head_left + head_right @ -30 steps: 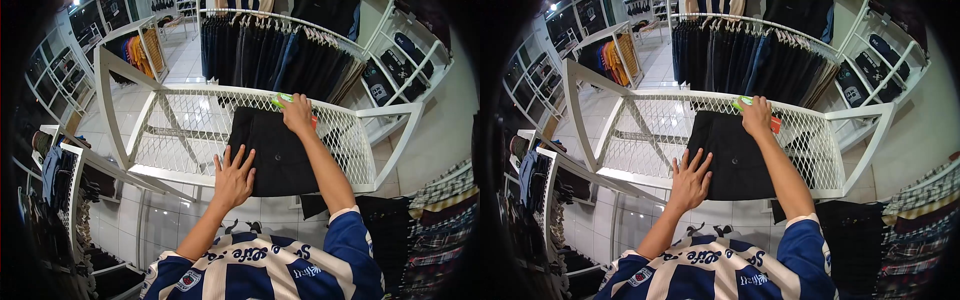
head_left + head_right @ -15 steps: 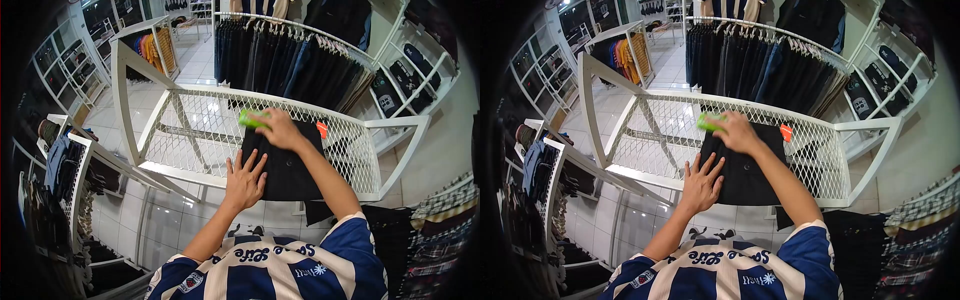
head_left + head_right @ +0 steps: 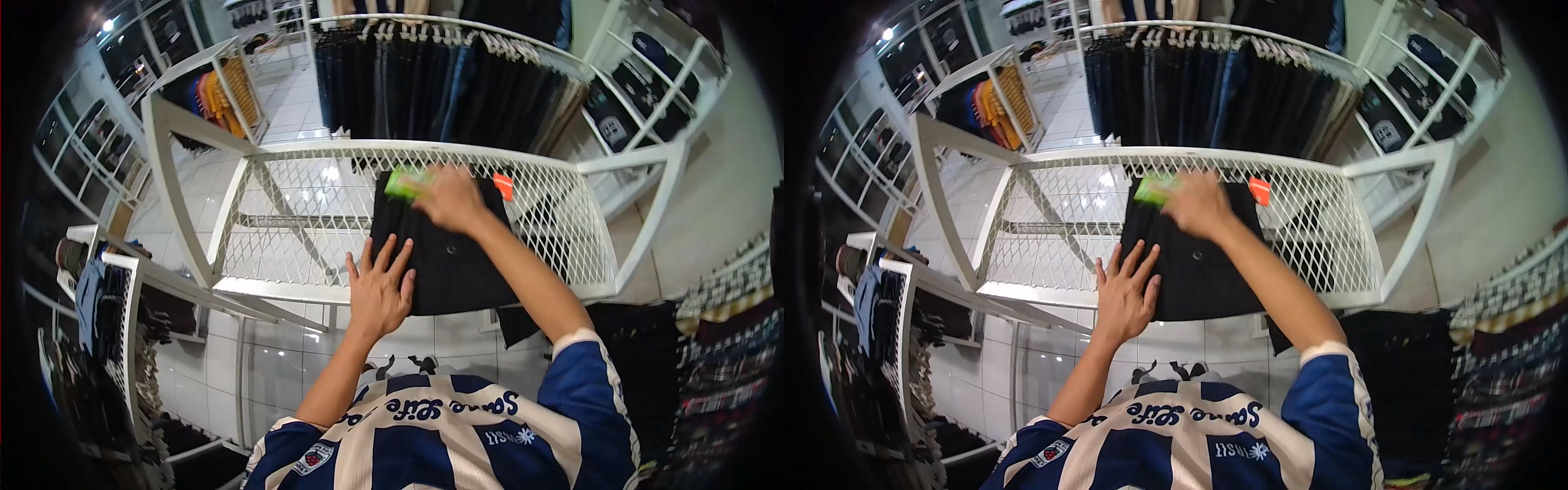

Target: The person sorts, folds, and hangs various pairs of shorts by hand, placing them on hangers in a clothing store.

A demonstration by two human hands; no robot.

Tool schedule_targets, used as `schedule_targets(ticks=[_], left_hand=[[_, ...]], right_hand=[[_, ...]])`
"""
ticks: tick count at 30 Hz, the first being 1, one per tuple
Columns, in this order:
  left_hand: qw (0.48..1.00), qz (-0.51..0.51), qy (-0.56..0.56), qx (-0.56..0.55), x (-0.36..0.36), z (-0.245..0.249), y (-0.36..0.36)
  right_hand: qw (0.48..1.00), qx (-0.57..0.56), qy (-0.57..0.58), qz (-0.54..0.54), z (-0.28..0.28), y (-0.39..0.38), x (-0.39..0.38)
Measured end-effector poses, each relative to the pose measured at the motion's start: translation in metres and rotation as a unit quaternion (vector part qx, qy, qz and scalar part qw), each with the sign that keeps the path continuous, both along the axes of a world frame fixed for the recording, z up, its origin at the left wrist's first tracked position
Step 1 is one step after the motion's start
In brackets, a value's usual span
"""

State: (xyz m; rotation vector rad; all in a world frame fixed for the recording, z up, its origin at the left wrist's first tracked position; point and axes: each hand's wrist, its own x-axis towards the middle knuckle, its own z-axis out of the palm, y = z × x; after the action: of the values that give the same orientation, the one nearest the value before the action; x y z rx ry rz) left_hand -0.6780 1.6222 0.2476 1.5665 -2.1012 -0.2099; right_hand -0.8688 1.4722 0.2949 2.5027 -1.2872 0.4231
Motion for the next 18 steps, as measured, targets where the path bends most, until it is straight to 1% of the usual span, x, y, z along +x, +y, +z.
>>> schedule_targets(ticks=[1,2,3,4,5,6,7,8,10,11,12,13,14,15,16,17,18], left_hand=[[1.0,0.004,-0.009,-0.003,0.0,-0.001,0.0],[1.0,0.005,-0.011,0.0,-0.001,-0.001,0.0],[1.0,0.004,-0.01,0.001,-0.001,-0.002,0.002],[1.0,0.003,-0.008,0.0,0.0,-0.001,0.001],[1.0,0.0,-0.006,0.002,0.0,0.001,-0.002],[1.0,0.0,-0.009,0.002,0.0,0.002,-0.001],[1.0,0.001,-0.014,0.003,0.0,0.001,0.001],[1.0,0.001,-0.012,0.006,0.001,-0.001,0.0],[0.998,0.002,-0.057,0.018,0.004,-0.003,0.0],[1.0,0.0,-0.03,0.007,0.002,0.001,0.002],[0.999,0.001,-0.035,0.016,0.001,0.004,0.002],[0.999,0.002,-0.038,0.014,0.001,0.003,0.002],[0.999,0.003,-0.04,0.013,0.001,0.002,0.002],[0.999,0.006,-0.04,0.021,0.0,0.003,0.003],[0.999,0.008,-0.042,0.027,0.0,0.005,0.002],[1.0,0.0,-0.024,0.018,0.001,0.002,0.001],[0.999,-0.001,-0.025,0.021,0.002,0.003,0.002]], right_hand=[[0.991,-0.028,0.03,-0.124,0.002,-0.025,-0.015],[0.967,-0.055,0.062,-0.242,-0.001,-0.042,-0.032],[0.965,-0.052,0.061,-0.25,0.001,-0.032,-0.04],[0.98,-0.03,-0.079,-0.182,0.011,-0.016,-0.044],[0.971,-0.008,-0.213,-0.107,0.023,0.003,-0.045],[0.971,0.016,-0.233,-0.051,0.034,0.033,-0.037],[0.97,0.06,-0.235,-0.017,0.037,0.063,-0.027],[0.978,0.09,-0.186,-0.004,0.039,0.091,-0.019],[0.978,0.134,-0.145,0.061,0.012,0.121,-0.027],[0.986,0.108,-0.123,-0.043,0.004,0.113,-0.042],[0.981,0.081,-0.099,-0.148,0.002,0.103,-0.063],[0.973,0.008,-0.077,-0.216,0.008,0.091,-0.085],[0.954,-0.013,-0.087,-0.288,0.013,0.083,-0.106],[0.95,-0.057,-0.068,-0.3,0.008,0.078,-0.128],[0.949,-0.056,-0.069,-0.302,0.017,0.087,-0.119],[0.954,-0.035,-0.161,-0.252,0.025,0.106,-0.103],[0.948,-0.011,-0.25,-0.198,0.031,0.126,-0.082]])
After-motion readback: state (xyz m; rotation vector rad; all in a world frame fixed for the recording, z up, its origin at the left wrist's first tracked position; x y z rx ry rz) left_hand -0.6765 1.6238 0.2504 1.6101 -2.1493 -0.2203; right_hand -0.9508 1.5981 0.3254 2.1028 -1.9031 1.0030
